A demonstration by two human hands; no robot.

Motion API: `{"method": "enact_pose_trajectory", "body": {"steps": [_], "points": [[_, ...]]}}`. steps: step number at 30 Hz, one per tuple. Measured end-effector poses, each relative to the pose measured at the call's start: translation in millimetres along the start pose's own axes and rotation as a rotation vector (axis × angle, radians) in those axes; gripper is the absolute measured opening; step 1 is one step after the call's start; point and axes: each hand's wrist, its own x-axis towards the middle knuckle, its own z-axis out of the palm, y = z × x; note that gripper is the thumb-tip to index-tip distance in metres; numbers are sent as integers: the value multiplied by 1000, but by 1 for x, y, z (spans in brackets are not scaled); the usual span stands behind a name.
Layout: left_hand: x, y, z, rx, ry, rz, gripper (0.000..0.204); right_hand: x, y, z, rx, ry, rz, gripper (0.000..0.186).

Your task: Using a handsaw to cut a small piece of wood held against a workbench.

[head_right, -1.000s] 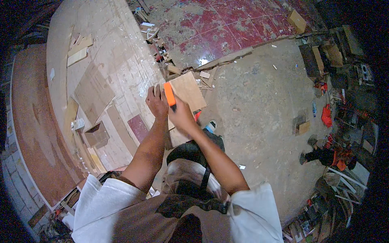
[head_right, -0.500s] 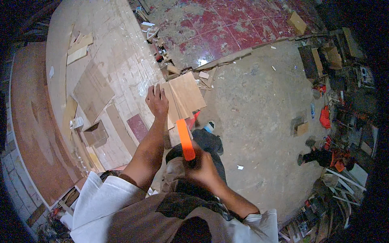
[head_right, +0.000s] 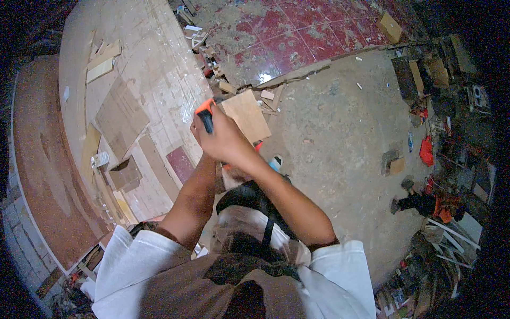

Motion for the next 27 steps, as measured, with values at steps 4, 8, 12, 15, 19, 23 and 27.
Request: {"method": "enact_pose_trajectory", "body": {"steps": [4,8,12,15,19,23,27], "points": [[4,15,-1,340,-33,94,34,-86,-15,-32,78,-27,67,17],[6,19,0,343,-44,70,33,-86,-15,-34,1,67,211,17],[10,26,-2,354,-25,95,33,20,35,-17,-64,36,46,11],[8,23,3,301,-65,112,38,92,64,-10,-78,-49,120,10],[3,12,0,138,-172,63,39,92,90,11,-84,-26,162,25],[4,23,0,299,-96,79,38,30,63,5,-47,90,43,16],[3,6,3,459,-39,171,35,-47,-2,-5,68,-1,84,20]]}}
